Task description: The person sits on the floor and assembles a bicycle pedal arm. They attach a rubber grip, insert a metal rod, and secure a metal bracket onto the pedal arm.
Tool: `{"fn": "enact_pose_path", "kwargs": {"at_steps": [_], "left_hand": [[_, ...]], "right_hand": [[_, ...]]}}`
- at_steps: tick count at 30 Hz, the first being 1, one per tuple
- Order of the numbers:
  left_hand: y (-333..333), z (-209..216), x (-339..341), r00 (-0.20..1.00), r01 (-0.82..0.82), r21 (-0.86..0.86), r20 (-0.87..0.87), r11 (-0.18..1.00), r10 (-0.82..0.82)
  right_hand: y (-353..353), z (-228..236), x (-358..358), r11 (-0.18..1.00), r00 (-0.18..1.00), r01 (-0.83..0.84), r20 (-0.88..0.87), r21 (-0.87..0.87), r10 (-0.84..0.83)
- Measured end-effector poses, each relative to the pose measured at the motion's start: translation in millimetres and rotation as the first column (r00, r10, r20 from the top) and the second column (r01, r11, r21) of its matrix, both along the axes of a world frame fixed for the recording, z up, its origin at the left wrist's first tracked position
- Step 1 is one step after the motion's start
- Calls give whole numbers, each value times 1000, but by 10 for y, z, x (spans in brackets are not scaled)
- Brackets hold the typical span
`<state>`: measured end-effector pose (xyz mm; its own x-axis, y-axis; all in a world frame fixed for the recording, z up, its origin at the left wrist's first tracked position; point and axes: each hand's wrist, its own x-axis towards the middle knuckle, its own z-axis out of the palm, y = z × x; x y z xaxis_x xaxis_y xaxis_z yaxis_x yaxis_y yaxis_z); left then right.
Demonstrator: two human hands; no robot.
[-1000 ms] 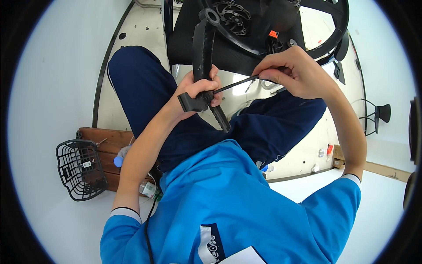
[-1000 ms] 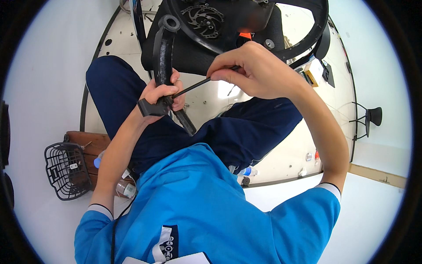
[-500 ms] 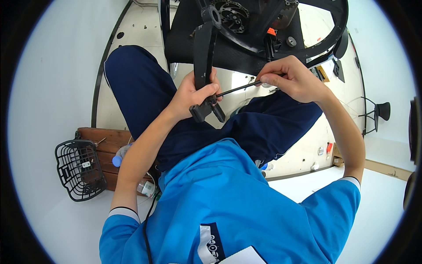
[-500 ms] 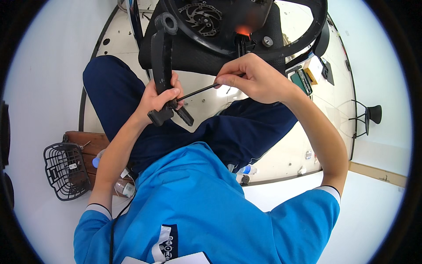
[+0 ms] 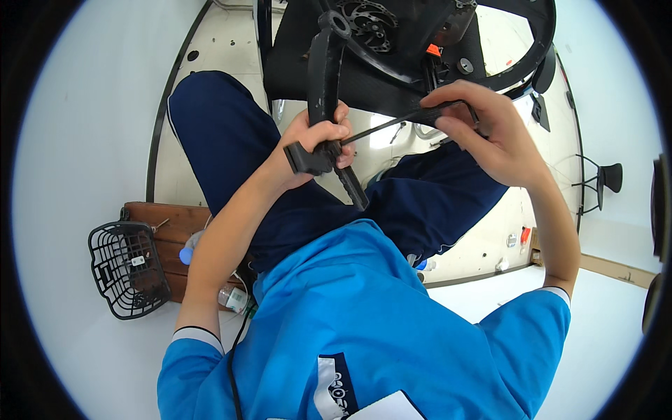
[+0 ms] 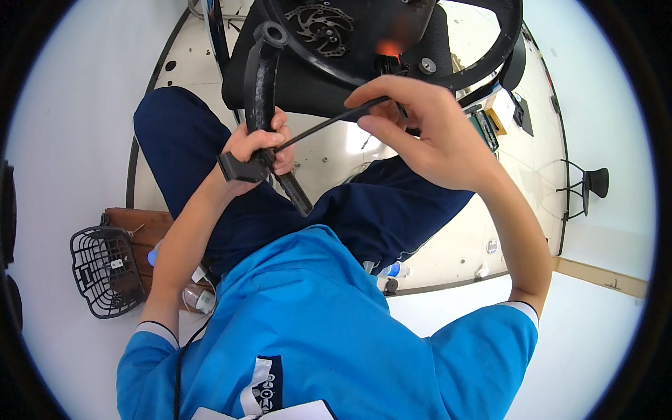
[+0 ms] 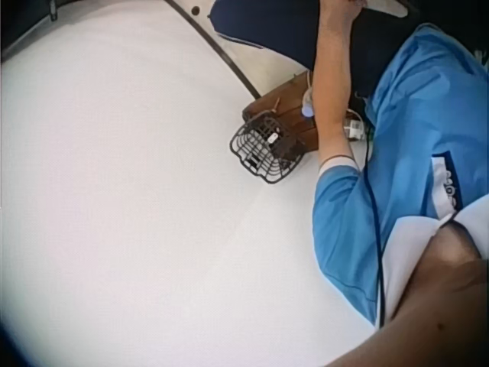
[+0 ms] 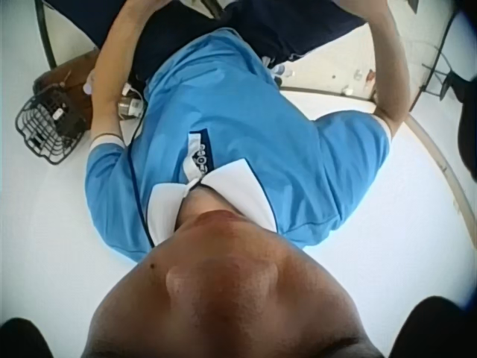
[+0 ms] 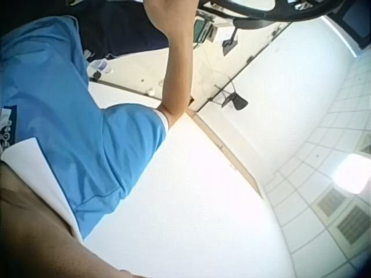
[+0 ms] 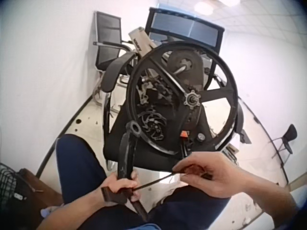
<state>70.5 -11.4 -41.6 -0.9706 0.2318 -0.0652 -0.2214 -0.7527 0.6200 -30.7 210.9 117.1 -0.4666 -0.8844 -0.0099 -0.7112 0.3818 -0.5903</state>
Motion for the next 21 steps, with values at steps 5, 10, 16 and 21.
{"fn": "enact_pose_path", "kwargs": {"at_steps": [5, 10, 16, 21], "left_hand": [[-78, 3, 2, 989, 139, 231, 22, 963, -148], [-91, -15, 30, 963, 247, 344, 17, 906, -270], [-103, -41, 45, 971, 216, 297, 36, 930, -237], [-75, -46, 62, 988, 126, 193, 64, 973, -141]], "right_hand": [[-23, 110, -102, 969, 968, -218, -152, -117, 200], [-58, 233, -153, 956, 955, -285, -101, -76, 277], [-73, 83, -202, 949, 959, -278, -102, -146, 265], [-49, -54, -177, 975, 987, -108, 99, -195, 129]]}}
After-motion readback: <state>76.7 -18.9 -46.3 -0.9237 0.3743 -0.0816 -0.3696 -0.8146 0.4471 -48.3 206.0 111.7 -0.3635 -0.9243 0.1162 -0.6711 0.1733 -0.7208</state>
